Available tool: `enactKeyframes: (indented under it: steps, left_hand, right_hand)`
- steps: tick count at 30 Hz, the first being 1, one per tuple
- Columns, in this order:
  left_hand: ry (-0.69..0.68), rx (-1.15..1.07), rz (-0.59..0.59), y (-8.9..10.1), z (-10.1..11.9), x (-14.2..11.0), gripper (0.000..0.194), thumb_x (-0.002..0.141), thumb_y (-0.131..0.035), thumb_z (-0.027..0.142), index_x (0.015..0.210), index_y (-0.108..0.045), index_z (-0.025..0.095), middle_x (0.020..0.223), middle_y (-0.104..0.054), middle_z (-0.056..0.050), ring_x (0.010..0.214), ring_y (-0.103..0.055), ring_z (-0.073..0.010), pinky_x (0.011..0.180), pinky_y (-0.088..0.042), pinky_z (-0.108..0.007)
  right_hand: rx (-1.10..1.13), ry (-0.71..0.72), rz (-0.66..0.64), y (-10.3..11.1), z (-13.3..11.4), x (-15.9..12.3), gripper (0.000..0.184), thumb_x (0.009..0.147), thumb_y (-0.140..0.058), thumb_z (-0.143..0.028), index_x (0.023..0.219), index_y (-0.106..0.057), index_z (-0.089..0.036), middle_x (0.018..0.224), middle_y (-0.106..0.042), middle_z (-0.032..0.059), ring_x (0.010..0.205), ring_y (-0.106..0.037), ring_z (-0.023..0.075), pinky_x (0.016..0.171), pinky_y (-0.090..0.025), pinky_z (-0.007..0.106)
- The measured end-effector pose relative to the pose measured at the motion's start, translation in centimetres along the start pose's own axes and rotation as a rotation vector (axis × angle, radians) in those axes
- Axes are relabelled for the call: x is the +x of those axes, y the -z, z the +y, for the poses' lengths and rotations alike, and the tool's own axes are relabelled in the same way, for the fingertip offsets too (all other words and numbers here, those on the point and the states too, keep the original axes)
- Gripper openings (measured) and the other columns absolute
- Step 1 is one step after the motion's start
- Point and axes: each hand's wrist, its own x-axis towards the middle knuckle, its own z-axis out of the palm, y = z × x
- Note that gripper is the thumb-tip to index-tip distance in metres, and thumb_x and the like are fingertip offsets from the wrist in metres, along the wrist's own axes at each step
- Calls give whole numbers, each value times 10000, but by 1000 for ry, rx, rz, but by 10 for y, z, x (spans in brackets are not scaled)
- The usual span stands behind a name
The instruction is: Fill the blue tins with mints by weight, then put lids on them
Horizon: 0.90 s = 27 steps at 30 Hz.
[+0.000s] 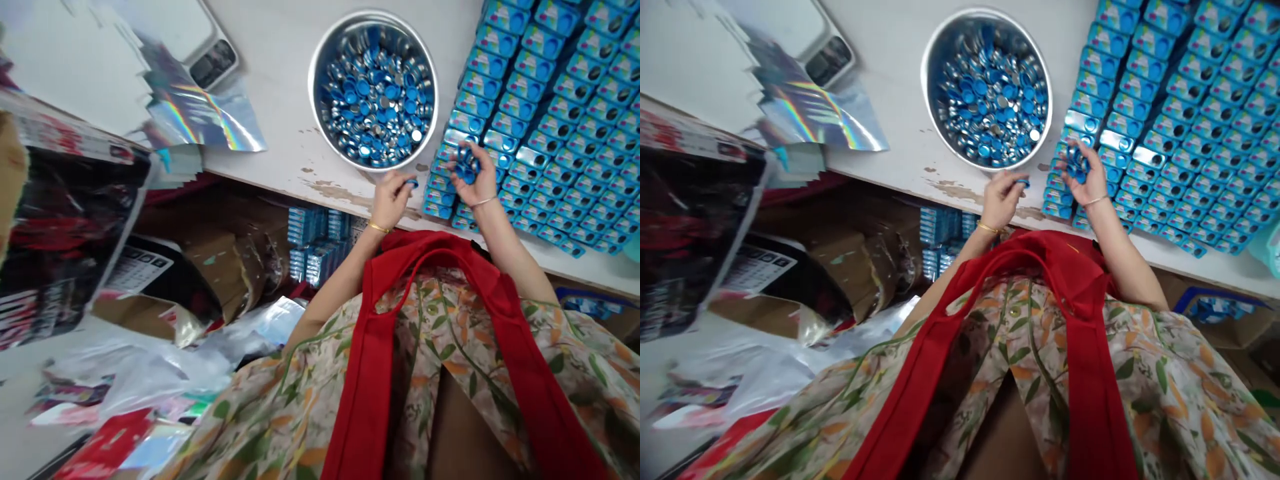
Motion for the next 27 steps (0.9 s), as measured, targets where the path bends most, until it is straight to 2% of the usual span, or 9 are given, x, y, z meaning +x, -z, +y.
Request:
enactKeyframes:
  steps: [3, 6, 9, 13, 16, 19, 22, 25, 27]
  left_hand:
    - [155, 7, -136, -44, 5, -30, 153, 960, -606, 319, 1004, -662, 184, 813, -639, -5, 658, -591, -118, 649, -516, -245]
    - [193, 74, -197, -90, 13, -40, 33, 901, -652, 223, 898, -627, 202, 747, -622, 0, 702, -599, -152, 699, -514, -273]
    - [155, 157, -182, -126, 21, -27, 56, 876, -679, 204, 869, -623, 210, 724, -616, -11, 729, -616, -189, 769, -517, -322]
    - [148, 272, -130, -158, 21, 11, 105, 831, -708, 177, 814, -611, 210, 709, -608, -19, 806, -636, -230, 860, -520, -373]
    - [183, 365, -136, -171, 9, 37, 185, 776, -748, 154, 739, -574, 206, 739, -610, -37, 916, -647, -263, 905, -519, -411]
    - [256, 483, -191, -176, -11, 57, 289, 712, -824, 196, 675, -537, 196, 768, -601, -58, 1010, -648, -305, 934, -514, -458]
    - [237, 489, -207, -174, -32, 71, 375, 627, -896, 249, 620, -525, 191, 678, -550, -34, 969, -652, -318, 924, -515, -485]
    - [173, 451, -182, -169, -35, 71, 416, 603, -922, 286, 585, -516, 195, 613, -512, -21, 899, -645, -314, 890, -513, -491]
    - [127, 439, -185, -165, -21, 57, 367, 686, -890, 324, 627, -552, 194, 645, -538, -37, 888, -642, -301, 880, -509, -469]
  right_hand:
    - [-55, -23, 119, 58, -16, -42, 269, 904, -652, -502, 991, -665, -247, 886, -707, 29, 802, -695, 156, 566, -544, 231]
    - [-36, -61, 200, 101, -15, -81, 231, 859, -710, -452, 932, -670, -237, 821, -692, 2, 670, -660, 105, 486, -496, 177]
    - [-11, -100, 268, 125, -3, -111, 272, 774, -785, -431, 901, -668, -221, 775, -692, -11, 612, -652, 95, 456, -483, 164]
    - [-4, -158, 294, 137, 12, -132, 314, 715, -813, -413, 903, -674, -203, 760, -704, -7, 583, -651, 96, 438, -467, 160]
    - [7, -148, 252, 139, 18, -137, 332, 694, -819, -415, 903, -666, -206, 767, -709, -7, 583, -649, 99, 449, -473, 169]
    - [31, -136, 225, 137, 22, -136, 330, 702, -804, -415, 908, -653, -207, 794, -724, 5, 591, -650, 103, 461, -473, 178]
    - [58, -128, 222, 135, 27, -132, 325, 711, -787, -406, 921, -641, -204, 807, -730, 19, 605, -658, 115, 465, -465, 187]
    - [56, -106, 211, 133, 31, -127, 306, 727, -773, -407, 917, -637, -209, 832, -732, 24, 645, -669, 128, 471, -452, 194]
    - [52, -90, 214, 132, 35, -123, 301, 739, -763, -415, 921, -641, -208, 844, -731, 31, 667, -668, 135, 472, -439, 196]
